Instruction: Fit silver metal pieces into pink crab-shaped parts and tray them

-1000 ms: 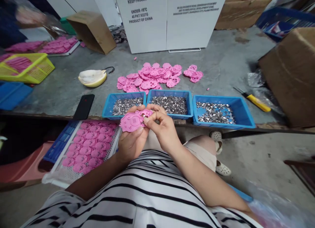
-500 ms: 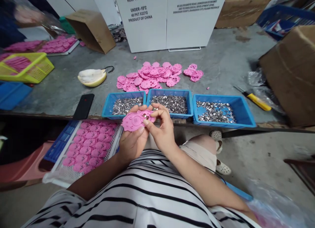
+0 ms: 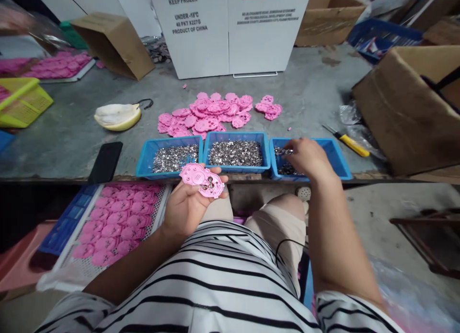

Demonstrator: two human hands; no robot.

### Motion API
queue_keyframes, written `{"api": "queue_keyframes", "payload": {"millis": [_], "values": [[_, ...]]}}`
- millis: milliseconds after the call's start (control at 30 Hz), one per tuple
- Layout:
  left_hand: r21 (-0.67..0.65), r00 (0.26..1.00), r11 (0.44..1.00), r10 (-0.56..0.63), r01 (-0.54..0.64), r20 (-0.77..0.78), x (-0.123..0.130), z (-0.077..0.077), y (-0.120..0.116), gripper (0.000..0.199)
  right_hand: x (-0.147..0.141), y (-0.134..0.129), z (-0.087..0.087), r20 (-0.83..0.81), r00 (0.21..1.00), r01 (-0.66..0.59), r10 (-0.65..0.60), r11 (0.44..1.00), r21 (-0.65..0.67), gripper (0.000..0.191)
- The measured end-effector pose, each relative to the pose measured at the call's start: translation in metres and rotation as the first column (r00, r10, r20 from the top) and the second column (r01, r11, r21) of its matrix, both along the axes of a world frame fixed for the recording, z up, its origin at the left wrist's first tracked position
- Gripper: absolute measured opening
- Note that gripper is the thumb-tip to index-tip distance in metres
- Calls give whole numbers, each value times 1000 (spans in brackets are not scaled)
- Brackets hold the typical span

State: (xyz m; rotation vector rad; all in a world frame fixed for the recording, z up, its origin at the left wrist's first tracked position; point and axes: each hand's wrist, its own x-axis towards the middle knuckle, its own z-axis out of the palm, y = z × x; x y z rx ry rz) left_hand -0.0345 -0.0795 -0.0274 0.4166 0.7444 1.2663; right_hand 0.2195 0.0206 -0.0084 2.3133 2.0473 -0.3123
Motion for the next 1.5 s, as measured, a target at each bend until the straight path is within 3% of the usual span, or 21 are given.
{"api": "queue_keyframes", "payload": {"millis": [67,133,267,433,600,733,867,1067,1233,1333,1433,1500], "values": [[11,999,999,-42,42,-17,1,-2,0,37,-1,2,-8,78,994,-66,78,987,-144,30],[15,997,998,-66,66,-36,2,-4,0,38,-5,2,-16,88,992,-74,91,981,-179,30],[4,996,998,-70,70,-53,2,-6,1,41,-7,3,-23,78,995,-53,66,986,-161,27],[-3,996,998,-64,64,-70,4,-6,0,35,-6,10,-27,64,996,-66,67,998,-22,34],[-24,994,997,-70,68,-79,5,-4,0,32,-12,14,-31,129,989,-69,73,997,-36,32],[-21,995,998,-61,59,-82,2,-5,1,33,-12,10,-25,63,998,3,-5,999,42,30],[-43,995,998,-56,53,-82,1,-6,1,26,-11,6,-13,26,993,115,-116,993,37,32],[-50,995,997,-59,55,-86,4,-6,2,24,-11,0,-4,-44,988,150,-148,988,26,32],[-47,994,997,-59,55,-92,2,-7,2,26,-6,-2,-4,-65,984,169,-168,985,14,21],[-39,995,998,-51,48,-90,0,-8,2,26,-3,-1,-3,-128,971,214,-201,972,97,11],[-36,994,998,-49,46,-99,-1,-9,2,26,-10,-4,1,-441,866,342,-235,922,180,14],[-43,989,998,-51,45,-138,0,-9,3,26,-23,-11,4,-715,677,384,-175,912,141,21]]}}
